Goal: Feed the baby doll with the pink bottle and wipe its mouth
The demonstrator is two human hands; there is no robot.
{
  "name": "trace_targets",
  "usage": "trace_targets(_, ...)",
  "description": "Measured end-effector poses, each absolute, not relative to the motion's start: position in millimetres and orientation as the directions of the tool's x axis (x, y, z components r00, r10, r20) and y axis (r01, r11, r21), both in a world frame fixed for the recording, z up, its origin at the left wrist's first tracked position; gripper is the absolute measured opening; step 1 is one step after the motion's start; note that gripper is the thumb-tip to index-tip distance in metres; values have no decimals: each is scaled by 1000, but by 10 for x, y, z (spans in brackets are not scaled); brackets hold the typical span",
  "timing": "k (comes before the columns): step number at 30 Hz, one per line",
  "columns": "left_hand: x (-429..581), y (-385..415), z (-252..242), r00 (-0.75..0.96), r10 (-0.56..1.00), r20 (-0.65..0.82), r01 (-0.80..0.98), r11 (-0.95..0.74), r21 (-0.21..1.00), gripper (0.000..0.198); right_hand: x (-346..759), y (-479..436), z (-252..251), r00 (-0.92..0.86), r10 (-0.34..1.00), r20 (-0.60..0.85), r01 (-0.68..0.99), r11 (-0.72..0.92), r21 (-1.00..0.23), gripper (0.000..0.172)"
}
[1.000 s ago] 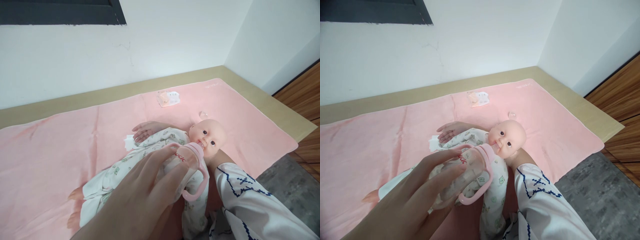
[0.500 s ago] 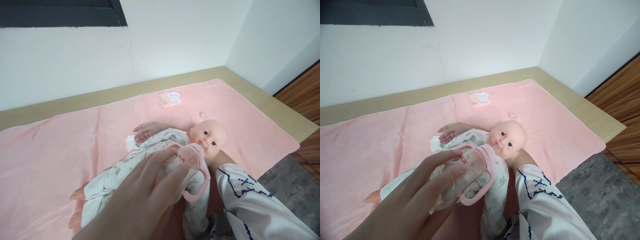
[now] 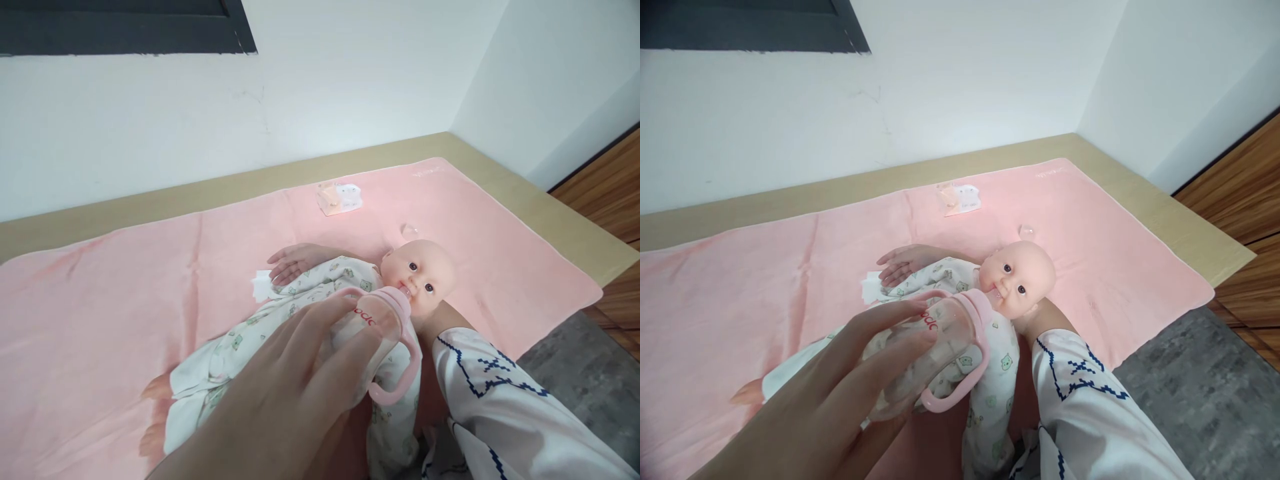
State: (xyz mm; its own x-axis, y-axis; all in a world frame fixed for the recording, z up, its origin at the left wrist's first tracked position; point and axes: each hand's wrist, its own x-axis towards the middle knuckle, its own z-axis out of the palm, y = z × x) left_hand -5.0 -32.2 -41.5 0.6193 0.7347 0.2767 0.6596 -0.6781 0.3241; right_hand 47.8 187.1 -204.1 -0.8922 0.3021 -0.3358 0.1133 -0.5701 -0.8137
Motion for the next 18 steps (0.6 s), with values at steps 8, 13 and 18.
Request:
trace_targets(8, -48, -315, -408, 623, 732, 276, 662, -681, 312, 35, 471, 1883, -2085, -902, 300, -310, 91, -571, -816, 25)
trace_targets(13, -43, -315, -413, 618, 734, 281, 660, -679, 323, 37, 474, 1870, -2089, -898, 315, -308, 71, -586, -807, 23)
trace_targets(18, -51, -310, -433, 614, 738, 280, 656, -674, 339, 39, 507, 1803, -1930, -887, 319, -334, 92, -587, -804, 21)
